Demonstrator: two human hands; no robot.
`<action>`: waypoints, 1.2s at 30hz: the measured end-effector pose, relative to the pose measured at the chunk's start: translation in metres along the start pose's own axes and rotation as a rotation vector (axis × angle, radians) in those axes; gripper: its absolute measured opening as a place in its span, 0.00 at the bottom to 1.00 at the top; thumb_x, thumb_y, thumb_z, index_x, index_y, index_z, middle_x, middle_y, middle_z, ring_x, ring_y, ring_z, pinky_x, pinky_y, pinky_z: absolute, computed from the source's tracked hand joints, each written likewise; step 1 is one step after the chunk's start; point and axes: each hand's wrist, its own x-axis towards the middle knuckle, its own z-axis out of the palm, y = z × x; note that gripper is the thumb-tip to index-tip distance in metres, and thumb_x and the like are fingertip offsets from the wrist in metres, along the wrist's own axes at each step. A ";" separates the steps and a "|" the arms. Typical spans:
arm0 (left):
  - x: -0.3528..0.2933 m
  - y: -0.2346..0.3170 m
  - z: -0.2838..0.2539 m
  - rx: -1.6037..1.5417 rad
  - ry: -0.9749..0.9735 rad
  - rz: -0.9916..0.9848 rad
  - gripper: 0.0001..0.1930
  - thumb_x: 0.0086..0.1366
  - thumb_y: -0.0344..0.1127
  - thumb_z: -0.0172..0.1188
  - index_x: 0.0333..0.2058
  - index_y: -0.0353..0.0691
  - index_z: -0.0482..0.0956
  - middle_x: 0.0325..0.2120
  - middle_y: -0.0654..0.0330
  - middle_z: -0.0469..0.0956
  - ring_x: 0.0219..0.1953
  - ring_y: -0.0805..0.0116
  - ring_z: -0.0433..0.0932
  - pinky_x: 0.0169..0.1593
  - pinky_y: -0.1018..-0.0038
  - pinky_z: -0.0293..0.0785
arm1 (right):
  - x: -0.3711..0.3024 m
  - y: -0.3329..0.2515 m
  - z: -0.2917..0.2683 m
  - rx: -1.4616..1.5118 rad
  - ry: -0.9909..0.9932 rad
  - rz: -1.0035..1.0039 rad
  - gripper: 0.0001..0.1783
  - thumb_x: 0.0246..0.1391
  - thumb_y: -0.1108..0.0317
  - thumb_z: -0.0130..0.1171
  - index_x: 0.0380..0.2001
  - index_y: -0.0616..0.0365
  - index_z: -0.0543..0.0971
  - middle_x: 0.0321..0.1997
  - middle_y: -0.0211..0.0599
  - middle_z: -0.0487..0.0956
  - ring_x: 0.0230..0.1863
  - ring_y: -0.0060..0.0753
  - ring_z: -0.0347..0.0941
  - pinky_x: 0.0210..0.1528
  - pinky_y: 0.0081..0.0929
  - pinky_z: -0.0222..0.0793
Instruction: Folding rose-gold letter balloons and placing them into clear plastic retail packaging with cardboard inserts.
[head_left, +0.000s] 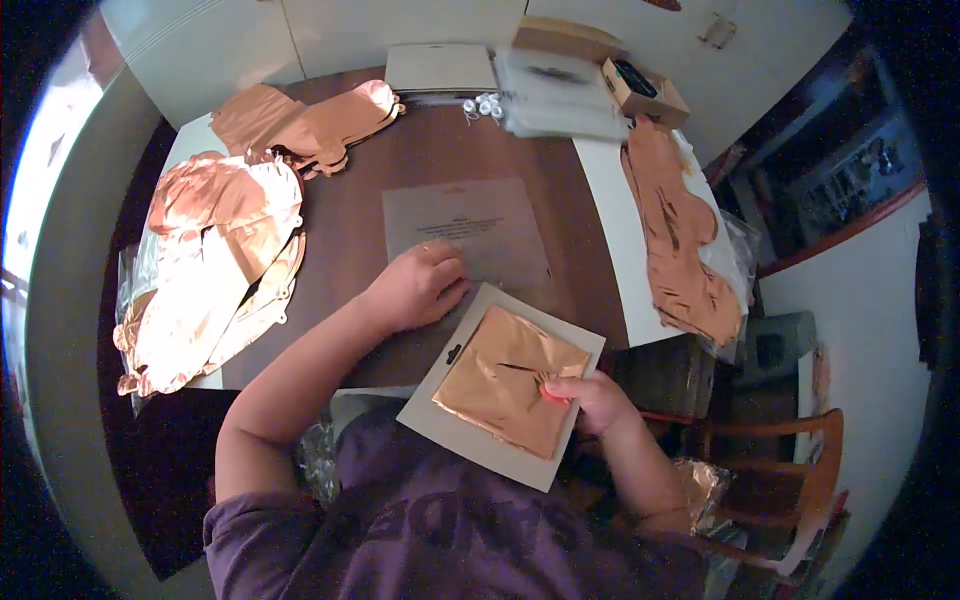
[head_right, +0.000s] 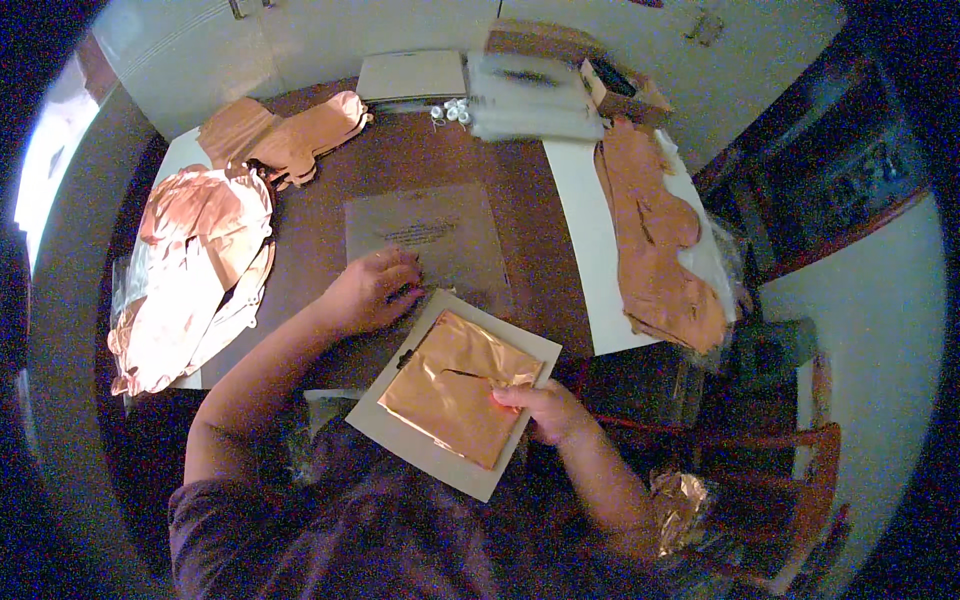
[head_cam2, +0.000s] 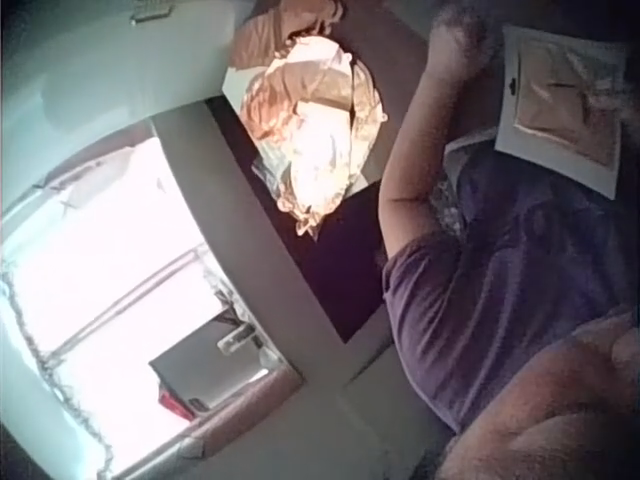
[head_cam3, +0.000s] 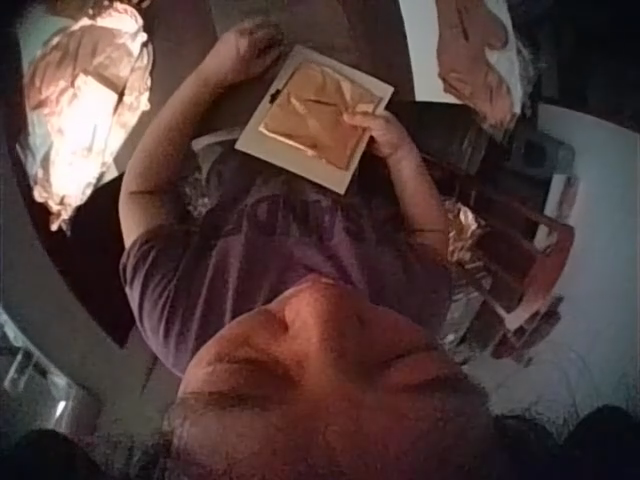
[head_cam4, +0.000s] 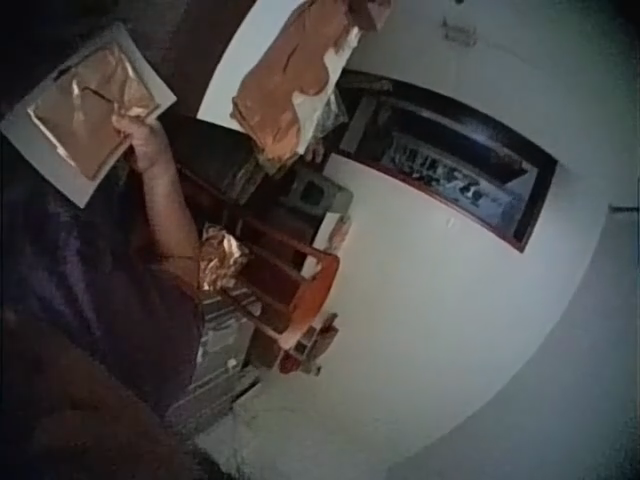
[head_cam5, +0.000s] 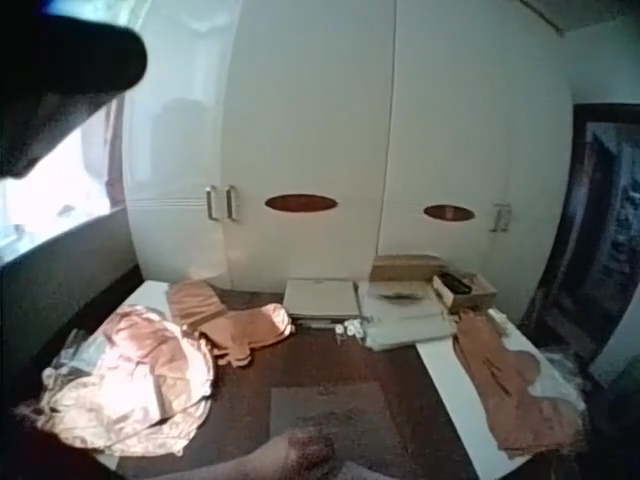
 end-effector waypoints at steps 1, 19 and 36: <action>-0.002 0.000 0.002 0.039 0.064 0.070 0.10 0.54 0.31 0.66 0.32 0.34 0.75 0.37 0.49 0.78 0.40 0.48 0.77 0.46 0.60 0.75 | 0.001 0.002 -0.003 -0.012 -0.019 -0.014 0.17 0.48 0.63 0.64 0.40 0.59 0.79 0.34 0.28 0.79 0.35 0.24 0.75 0.41 0.24 0.70; -0.009 0.009 -0.020 -0.109 -0.036 0.030 0.07 0.51 0.30 0.62 0.25 0.33 0.75 0.36 0.45 0.78 0.41 0.46 0.77 0.48 0.58 0.73 | 0.012 -0.001 -0.003 -0.125 -0.080 -0.135 0.24 0.50 0.68 0.63 0.51 0.60 0.73 0.46 0.32 0.78 0.46 0.29 0.75 0.49 0.29 0.71; 0.007 0.023 -0.038 -0.170 -0.413 -0.086 0.10 0.53 0.38 0.60 0.18 0.40 0.78 0.54 0.44 0.71 0.61 0.47 0.63 0.63 0.41 0.51 | -0.025 0.027 0.035 -0.414 0.364 -0.341 0.09 0.58 0.67 0.59 0.27 0.61 0.78 0.28 0.26 0.77 0.32 0.18 0.72 0.33 0.20 0.67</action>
